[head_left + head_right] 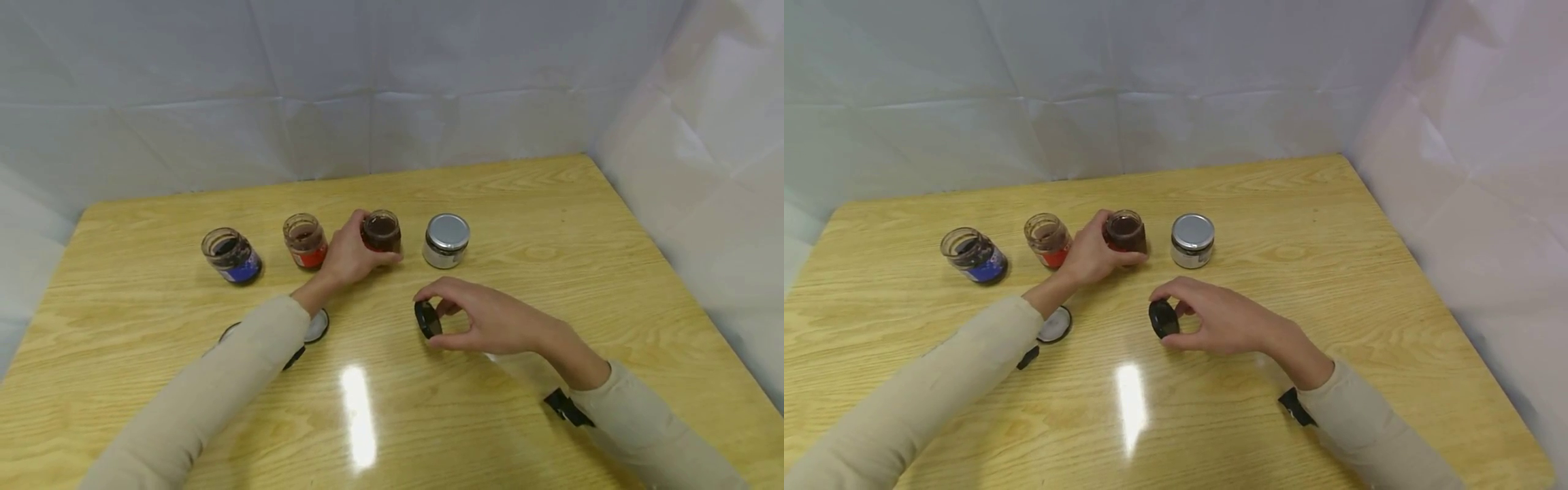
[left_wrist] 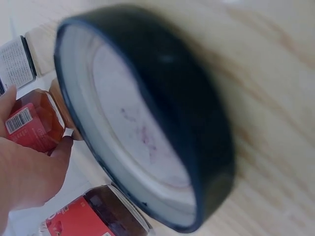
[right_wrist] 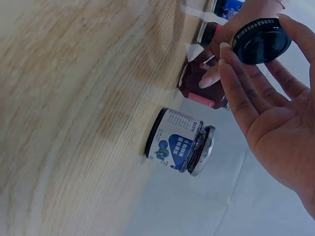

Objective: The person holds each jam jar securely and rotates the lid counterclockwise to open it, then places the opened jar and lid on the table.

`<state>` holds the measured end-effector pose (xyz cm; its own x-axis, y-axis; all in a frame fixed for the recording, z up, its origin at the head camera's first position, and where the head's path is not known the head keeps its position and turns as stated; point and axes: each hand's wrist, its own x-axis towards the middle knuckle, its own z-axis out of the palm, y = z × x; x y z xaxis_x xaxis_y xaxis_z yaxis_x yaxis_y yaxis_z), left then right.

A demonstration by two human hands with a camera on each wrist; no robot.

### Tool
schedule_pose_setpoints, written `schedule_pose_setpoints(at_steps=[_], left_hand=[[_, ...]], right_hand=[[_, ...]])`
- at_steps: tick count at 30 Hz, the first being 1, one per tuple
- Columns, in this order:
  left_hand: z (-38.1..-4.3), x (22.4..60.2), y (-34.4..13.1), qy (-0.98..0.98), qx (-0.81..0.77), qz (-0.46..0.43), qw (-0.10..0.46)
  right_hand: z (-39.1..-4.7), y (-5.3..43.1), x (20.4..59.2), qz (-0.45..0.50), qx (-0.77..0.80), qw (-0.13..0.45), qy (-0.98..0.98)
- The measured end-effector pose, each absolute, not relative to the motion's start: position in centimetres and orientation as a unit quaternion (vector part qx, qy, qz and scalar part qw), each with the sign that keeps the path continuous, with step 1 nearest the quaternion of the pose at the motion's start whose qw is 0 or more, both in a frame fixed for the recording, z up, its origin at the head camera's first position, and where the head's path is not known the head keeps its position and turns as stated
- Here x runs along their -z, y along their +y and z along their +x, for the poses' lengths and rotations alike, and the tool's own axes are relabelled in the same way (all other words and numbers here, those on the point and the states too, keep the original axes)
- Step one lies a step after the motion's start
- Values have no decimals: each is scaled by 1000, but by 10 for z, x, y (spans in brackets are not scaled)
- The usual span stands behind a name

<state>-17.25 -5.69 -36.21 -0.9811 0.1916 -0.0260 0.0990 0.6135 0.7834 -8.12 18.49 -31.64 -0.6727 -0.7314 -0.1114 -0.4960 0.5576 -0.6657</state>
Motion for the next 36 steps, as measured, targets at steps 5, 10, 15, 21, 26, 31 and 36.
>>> schedule_pose_setpoints(at_steps=[5,10,15,21,26,31,36], left_hand=[[-170,362,-60,883,-458,84,63],[-167,354,-64,868,-484,83,73],[-162,337,-70,877,-466,115,41],[-155,317,-77,913,-367,178,-10],[-151,308,-84,921,-306,236,-44],[-146,307,-92,919,-280,272,-63],[-140,309,-102,911,-245,317,-101]], right_hand=[[-81,184,316,-351,313,198,860],[-83,184,315,-341,323,199,860],[-85,184,313,-331,348,185,857],[-87,181,312,-313,381,156,856],[-89,179,312,-297,406,107,858],[-92,178,313,-292,437,86,847],[-94,175,314,-283,476,76,829]])
